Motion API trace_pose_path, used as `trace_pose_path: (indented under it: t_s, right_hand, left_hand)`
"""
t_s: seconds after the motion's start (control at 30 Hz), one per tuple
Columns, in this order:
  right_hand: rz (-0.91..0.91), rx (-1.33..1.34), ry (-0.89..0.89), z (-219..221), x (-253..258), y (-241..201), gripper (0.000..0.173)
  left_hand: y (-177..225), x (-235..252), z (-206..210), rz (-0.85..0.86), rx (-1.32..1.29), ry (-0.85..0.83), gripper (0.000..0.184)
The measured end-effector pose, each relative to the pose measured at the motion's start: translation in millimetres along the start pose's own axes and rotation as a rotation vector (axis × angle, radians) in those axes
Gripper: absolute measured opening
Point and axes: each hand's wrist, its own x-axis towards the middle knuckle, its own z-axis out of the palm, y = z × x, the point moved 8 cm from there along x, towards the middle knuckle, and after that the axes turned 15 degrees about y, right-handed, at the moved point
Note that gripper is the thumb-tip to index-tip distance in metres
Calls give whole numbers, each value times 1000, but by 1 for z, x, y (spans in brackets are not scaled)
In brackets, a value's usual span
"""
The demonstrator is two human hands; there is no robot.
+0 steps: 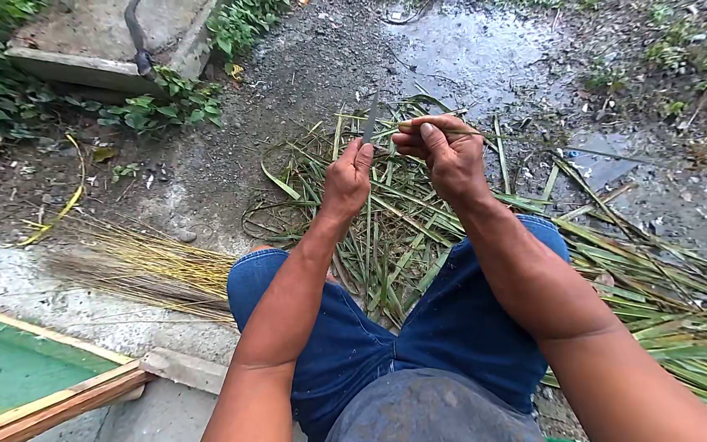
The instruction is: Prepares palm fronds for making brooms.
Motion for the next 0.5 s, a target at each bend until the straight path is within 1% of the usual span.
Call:
trace_pose_path:
  t_s: [0.07,0.1,0.2,0.23,0.3,0.33,0.43,0.5]
  right_hand:
    - [2,-13,3,0,-1,0,24]
    - [4,-11,2,0,-1,0,24]
    - [13,13,7,-1,1,0,24]
    - [24,21,9,-2,2,1,24]
    - [44,33,11,-1,2,3,24]
    - [56,44,13,-2,2,4,25]
    - [90,79,43,-6,4,6,25]
    - [86,69,51,-8,6,4,25]
  left_hand:
    - [9,-4,2,84,-4,4,44]
    - [7,-3,2,77,-12,3,45]
    - [-8,3,0,-62,-11,-22,49]
    - [-5,2,0,-55,-9,-24,48]
    - [4,-2,2,23,-22,-13,45]
    - [3,-1,2,26,-28,-13,45]
    - [-19,7,-1,-128,-5,-23,49]
    - [-13,6,-2,-92,18,-14,49]
